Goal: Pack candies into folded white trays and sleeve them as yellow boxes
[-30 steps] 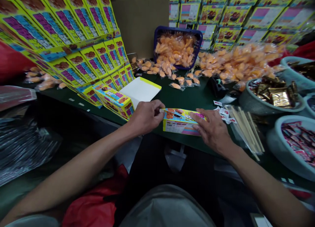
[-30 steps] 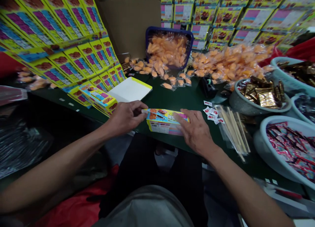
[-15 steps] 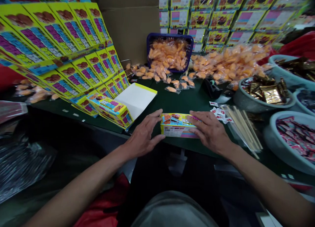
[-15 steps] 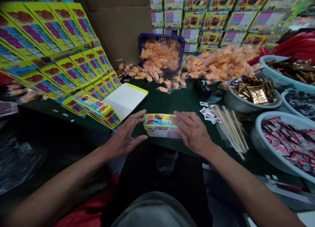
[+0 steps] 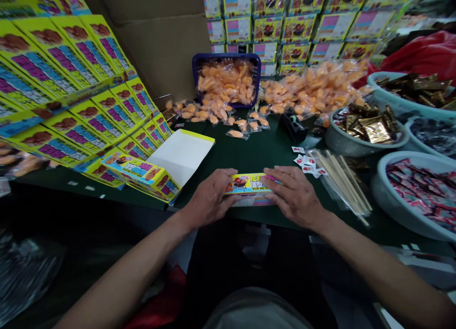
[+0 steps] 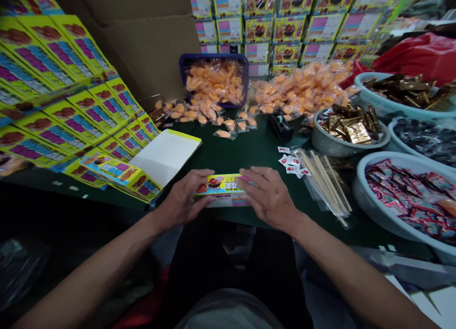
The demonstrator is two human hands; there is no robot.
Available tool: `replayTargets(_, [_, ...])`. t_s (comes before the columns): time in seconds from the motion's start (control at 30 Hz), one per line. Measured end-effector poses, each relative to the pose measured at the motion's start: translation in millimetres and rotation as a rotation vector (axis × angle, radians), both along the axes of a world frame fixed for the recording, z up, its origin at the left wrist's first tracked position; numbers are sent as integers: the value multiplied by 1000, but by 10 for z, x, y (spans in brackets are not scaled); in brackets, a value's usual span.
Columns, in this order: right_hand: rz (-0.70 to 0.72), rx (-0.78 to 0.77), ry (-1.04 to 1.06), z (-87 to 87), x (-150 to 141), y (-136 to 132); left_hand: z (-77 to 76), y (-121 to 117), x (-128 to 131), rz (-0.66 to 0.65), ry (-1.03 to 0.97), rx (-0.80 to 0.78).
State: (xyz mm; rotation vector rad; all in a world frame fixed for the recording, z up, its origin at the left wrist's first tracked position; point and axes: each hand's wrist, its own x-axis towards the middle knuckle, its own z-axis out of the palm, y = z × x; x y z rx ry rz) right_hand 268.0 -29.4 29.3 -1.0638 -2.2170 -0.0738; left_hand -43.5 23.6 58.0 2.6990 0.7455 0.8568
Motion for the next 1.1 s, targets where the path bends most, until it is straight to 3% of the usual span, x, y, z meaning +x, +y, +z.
replayTargets(0.4, [27, 22, 142, -67, -28, 12, -1, -28, 63, 53, 133, 30])
replayTargets(0.53, [6, 35, 234, -94, 5, 19, 146, -92, 136, 73, 175, 91])
replayTargets(0.63, [23, 41, 239, -93, -4, 54, 305, -114, 313, 100, 361, 169])
replayTargets(0.77, [44, 47, 209, -52, -23, 196, 401, -54, 562, 211, 659, 251])
replayTargets(0.9, [81, -2, 204, 57, 95, 526, 338, 155, 588, 310, 691, 362])
replayTargets(0.97, [-74, -61, 309, 134, 281, 810, 303, 307, 538, 363, 675, 386])
replayTargets(1.07, [-584, -235, 456, 262, 701, 1377, 271, 512, 475, 426, 622, 358])
replayTargets(1.1, [-691, -296, 452, 304, 848, 1579, 266, 557, 465, 437, 604, 343])
